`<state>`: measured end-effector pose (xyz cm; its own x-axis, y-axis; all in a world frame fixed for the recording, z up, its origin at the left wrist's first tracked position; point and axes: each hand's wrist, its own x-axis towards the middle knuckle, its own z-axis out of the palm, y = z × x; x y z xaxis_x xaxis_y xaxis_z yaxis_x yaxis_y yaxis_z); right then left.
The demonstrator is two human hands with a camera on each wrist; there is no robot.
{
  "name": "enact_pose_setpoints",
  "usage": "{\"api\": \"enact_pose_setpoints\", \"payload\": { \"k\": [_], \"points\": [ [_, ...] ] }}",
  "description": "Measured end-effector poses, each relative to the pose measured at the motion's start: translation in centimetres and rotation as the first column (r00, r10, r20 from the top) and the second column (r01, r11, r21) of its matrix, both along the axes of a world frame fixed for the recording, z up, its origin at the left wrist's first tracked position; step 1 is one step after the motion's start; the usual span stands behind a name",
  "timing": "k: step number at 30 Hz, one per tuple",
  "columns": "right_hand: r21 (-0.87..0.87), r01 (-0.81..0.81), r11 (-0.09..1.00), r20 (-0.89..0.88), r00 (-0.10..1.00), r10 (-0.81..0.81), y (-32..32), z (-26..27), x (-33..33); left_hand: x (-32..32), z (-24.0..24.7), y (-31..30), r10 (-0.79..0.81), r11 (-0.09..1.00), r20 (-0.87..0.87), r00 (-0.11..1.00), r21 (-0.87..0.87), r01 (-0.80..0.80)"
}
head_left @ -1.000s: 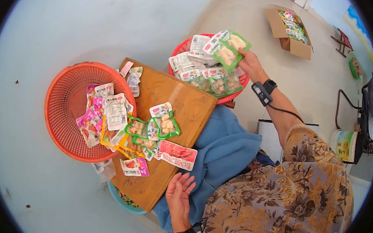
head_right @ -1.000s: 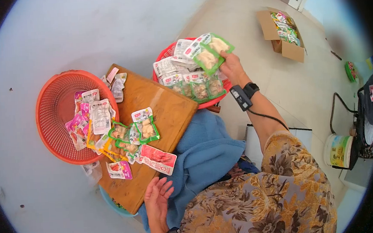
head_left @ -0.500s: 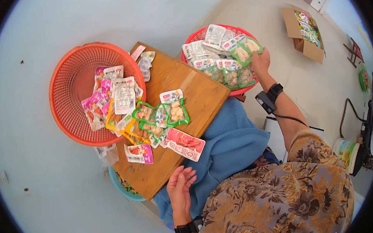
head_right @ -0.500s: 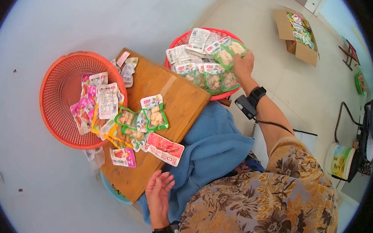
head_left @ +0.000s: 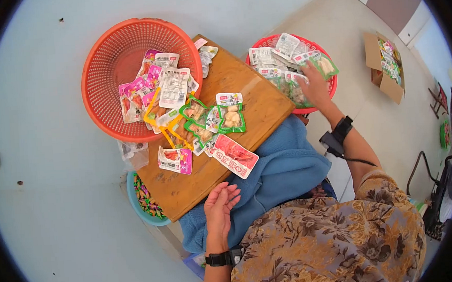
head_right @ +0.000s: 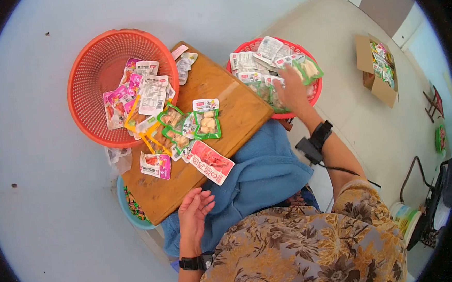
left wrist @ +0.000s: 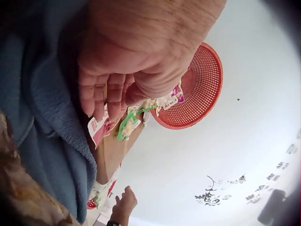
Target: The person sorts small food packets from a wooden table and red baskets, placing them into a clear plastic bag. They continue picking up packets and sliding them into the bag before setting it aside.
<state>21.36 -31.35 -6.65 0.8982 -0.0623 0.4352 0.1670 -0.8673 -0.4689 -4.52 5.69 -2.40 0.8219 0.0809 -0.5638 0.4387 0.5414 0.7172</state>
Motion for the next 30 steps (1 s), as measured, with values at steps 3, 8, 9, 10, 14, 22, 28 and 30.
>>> {"api": "enact_pose_setpoints", "payload": {
  "k": [3,8,9,10,14,22,28,30],
  "points": [
    [0.076,-0.25,0.965,-0.027,0.967,0.253,5.7,1.6,-3.4,-0.3,-0.6,0.4,0.004,1.0,-0.005,1.0,-0.01,-0.004],
    [0.137,-0.636,0.76,-0.067,0.759,0.647,14.3,3.0,-11.4,-1.5,-1.8,0.3,0.053,0.997,0.007,0.999,-0.059,-0.053],
    [0.03,-0.706,0.708,-0.114,0.701,0.704,15.7,3.5,-12.7,-1.8,-1.9,0.5,0.068,0.996,0.015,0.998,-0.062,-0.067],
    [-0.073,-0.766,0.639,-0.167,0.641,0.749,16.7,3.9,-13.6,-2.2,-1.9,0.7,0.085,0.994,0.011,0.996,-0.072,-0.084],
    [-0.248,-0.777,0.579,-0.28,0.63,0.725,18.5,2.4,-14.1,-4.0,-2.5,1.6,0.132,0.987,0.0,0.991,-0.095,-0.131],
    [-0.342,-0.768,0.541,-0.299,0.635,0.712,19.0,2.5,-12.4,-5.8,-3.1,3.8,0.226,0.971,0.036,0.974,-0.094,-0.221],
    [-0.351,-0.741,0.572,-0.222,0.659,0.718,20.2,2.3,-11.0,-4.7,-2.1,6.9,0.268,0.963,0.098,0.958,-0.057,-0.264],
    [-0.363,-0.731,0.578,-0.21,0.668,0.714,20.3,2.3,-10.6,-4.3,-2.0,7.4,0.282,0.959,0.109,0.953,-0.039,-0.279]
  ]
}}
